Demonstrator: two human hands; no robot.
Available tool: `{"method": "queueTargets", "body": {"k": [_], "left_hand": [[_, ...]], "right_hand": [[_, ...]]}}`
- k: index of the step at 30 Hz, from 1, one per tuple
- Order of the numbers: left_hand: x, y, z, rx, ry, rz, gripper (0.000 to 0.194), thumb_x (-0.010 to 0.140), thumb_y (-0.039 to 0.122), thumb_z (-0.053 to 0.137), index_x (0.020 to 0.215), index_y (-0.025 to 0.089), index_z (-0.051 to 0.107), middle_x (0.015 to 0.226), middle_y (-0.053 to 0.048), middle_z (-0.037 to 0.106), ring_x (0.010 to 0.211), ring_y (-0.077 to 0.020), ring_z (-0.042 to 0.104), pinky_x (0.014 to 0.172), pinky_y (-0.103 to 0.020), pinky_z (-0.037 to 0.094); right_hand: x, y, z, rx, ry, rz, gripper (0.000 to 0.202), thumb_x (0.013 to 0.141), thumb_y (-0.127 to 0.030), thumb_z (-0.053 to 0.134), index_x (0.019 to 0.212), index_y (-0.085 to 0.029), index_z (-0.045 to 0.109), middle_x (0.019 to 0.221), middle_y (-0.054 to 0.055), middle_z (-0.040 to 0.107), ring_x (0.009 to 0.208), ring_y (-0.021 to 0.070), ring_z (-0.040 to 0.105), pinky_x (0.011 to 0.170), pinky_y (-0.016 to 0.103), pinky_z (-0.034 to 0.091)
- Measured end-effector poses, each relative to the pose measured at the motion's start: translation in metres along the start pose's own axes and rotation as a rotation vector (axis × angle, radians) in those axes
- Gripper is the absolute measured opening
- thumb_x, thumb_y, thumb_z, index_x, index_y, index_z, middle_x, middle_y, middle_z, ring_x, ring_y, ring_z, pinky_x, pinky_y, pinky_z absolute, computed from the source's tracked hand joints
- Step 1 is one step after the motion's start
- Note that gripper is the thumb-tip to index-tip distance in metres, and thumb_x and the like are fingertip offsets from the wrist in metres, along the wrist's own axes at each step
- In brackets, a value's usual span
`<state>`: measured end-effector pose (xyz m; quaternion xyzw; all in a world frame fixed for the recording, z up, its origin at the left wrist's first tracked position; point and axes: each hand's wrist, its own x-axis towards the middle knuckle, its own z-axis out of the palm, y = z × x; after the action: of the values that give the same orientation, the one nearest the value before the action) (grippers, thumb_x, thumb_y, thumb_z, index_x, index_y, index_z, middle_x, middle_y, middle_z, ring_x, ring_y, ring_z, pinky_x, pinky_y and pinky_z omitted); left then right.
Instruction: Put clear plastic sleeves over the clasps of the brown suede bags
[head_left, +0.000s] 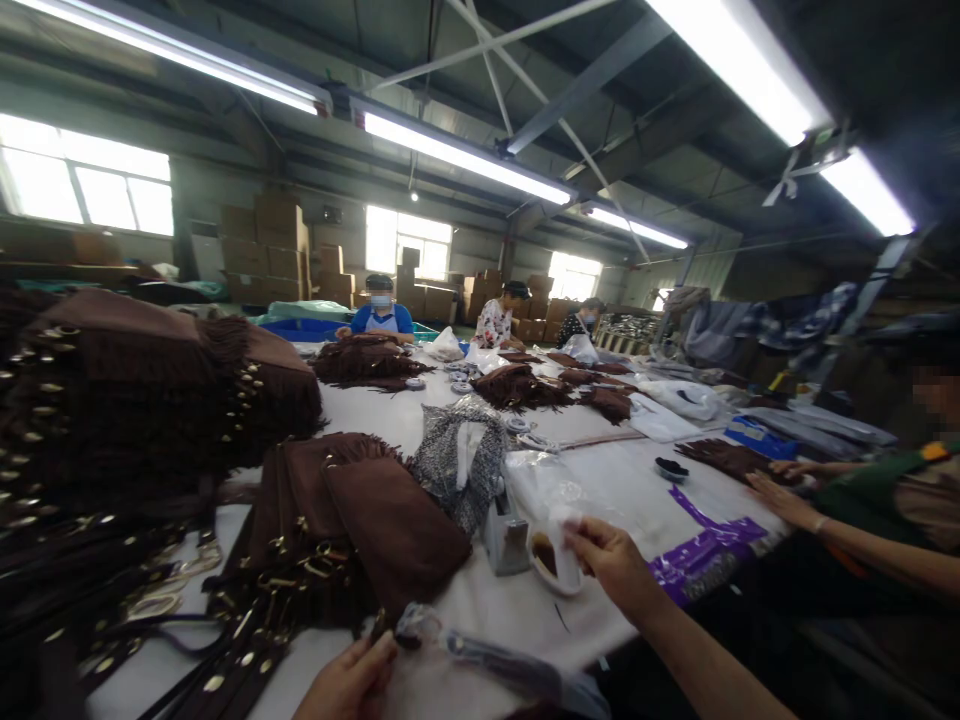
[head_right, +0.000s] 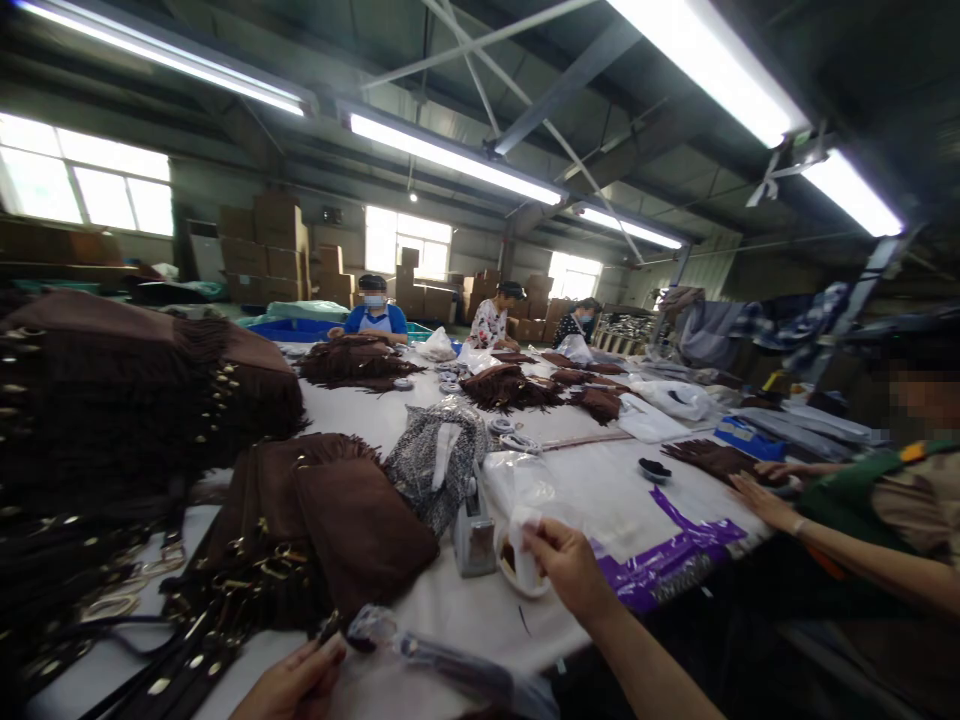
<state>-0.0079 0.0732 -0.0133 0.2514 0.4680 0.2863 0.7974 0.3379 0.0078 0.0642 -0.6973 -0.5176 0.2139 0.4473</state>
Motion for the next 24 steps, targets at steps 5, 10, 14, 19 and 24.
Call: {"method": "queueTargets", "body": {"k": [5,10,14,19,24], "left_hand": [[-0.023,0.000,0.012,-0.159,-0.167,0.045,0.058,0.060,0.060,0.078,0.089,0.014,0.056,0.060,0.010,0.040,0.040,0.0019,0.018,0.038,-0.015,0.006],[-0.029,-0.006,0.007,-0.146,-0.217,0.118,0.048,0.066,0.054,0.077,0.086,0.016,0.053,0.052,0.012,0.033,0.039,-0.0004,0.016,0.038,-0.018,0.007],[-0.029,-0.015,0.002,-0.138,-0.205,0.170,0.040,0.066,0.040,0.080,0.083,0.021,0.049,0.044,0.014,0.027,0.037,-0.0025,0.015,0.039,-0.020,0.007],[-0.027,-0.016,0.006,-0.106,-0.139,0.163,0.045,0.065,0.048,0.078,0.082,0.021,0.046,0.048,0.014,0.029,0.039,-0.0022,0.017,0.040,-0.020,0.006],[-0.034,-0.012,-0.001,-0.085,-0.051,0.083,0.050,0.071,0.063,0.064,0.087,0.017,0.052,0.062,0.007,0.048,0.043,-0.0023,0.032,0.042,-0.017,0.020]], "right_hand": [[-0.051,-0.052,0.103,0.433,-0.370,0.078,0.030,0.079,-0.046,0.065,0.078,-0.016,0.062,0.061,-0.003,0.056,0.045,0.0074,0.043,0.045,0.021,0.033],[-0.067,-0.064,0.170,0.477,-0.511,0.125,0.028,0.077,-0.043,0.064,0.079,-0.016,0.062,0.060,-0.004,0.053,0.042,0.0066,0.041,0.042,0.020,0.032],[-0.061,-0.066,0.178,0.409,-0.606,0.094,0.031,0.076,-0.045,0.066,0.084,-0.015,0.065,0.063,-0.003,0.053,0.051,0.0084,0.043,0.047,0.020,0.033],[-0.052,-0.065,0.175,0.244,-0.485,0.103,0.034,0.079,-0.045,0.057,0.062,-0.016,0.058,0.052,-0.005,0.039,0.051,0.0094,0.036,0.049,0.023,0.028],[-0.062,-0.063,0.168,0.122,-0.404,0.084,0.030,0.072,-0.041,0.060,0.057,-0.016,0.056,0.055,-0.003,0.046,0.057,0.0122,0.041,0.054,0.025,0.031]]}}
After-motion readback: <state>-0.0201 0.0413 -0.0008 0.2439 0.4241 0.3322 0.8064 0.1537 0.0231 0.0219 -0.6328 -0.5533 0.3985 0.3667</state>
